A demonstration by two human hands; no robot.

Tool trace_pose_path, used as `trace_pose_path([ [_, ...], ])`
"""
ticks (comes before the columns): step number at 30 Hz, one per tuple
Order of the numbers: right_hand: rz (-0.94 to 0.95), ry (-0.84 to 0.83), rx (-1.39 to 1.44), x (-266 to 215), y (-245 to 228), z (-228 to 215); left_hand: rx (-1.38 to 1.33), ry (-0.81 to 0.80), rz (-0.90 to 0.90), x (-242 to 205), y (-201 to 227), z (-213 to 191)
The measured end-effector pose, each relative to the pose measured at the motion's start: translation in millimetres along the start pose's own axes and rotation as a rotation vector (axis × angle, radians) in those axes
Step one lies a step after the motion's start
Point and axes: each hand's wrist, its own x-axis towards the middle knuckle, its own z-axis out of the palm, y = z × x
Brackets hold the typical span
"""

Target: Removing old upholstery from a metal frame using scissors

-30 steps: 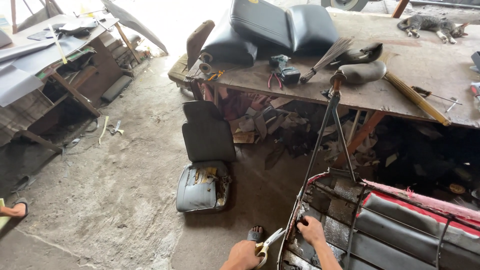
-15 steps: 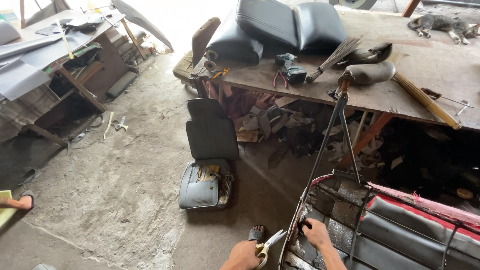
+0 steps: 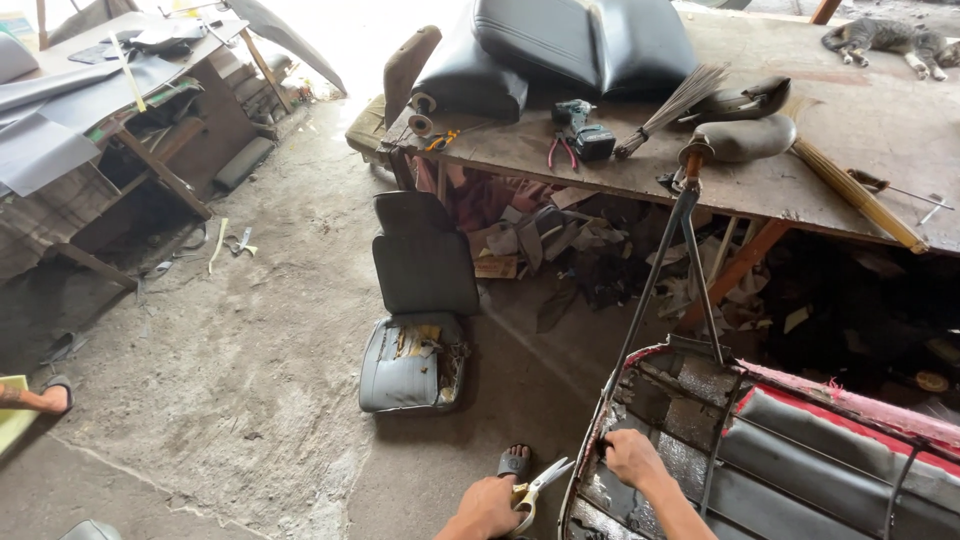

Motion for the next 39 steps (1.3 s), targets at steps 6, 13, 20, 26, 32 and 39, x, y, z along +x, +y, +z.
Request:
trace_pose_path([
  [6,-0.057,0.012,-0.085,11.0,13.7,13.6,-0.018,-0.010,0.000,-8.7,1.3,-7.5],
  [13,-0.020,0.045,-0.044,2.0,9.8,12.1,-0.023,-0.010,-0.002,-2.1,-0.4,0.3],
  [20,-0.013,0.046,-0.011,2.1,6.4,11.6,-0.018,0.007,0.008,3.7,0.0,3.9],
  [26,-0.008,0.115,0.157,-16.7,-1.1,5.1,-0.008,0.030,0.013,2.4,0.4,4.2],
  [32,-0.001,0.199,0.144,-24.6,-2.4,18.5,-0.026,0.078,0.042,-2.5,-0.8,7.3],
  [39,0.080,0.365,0.108,-13.2,-2.5,36.9,-0.008,0.147,0.130,38.3,-18.4,42.6],
])
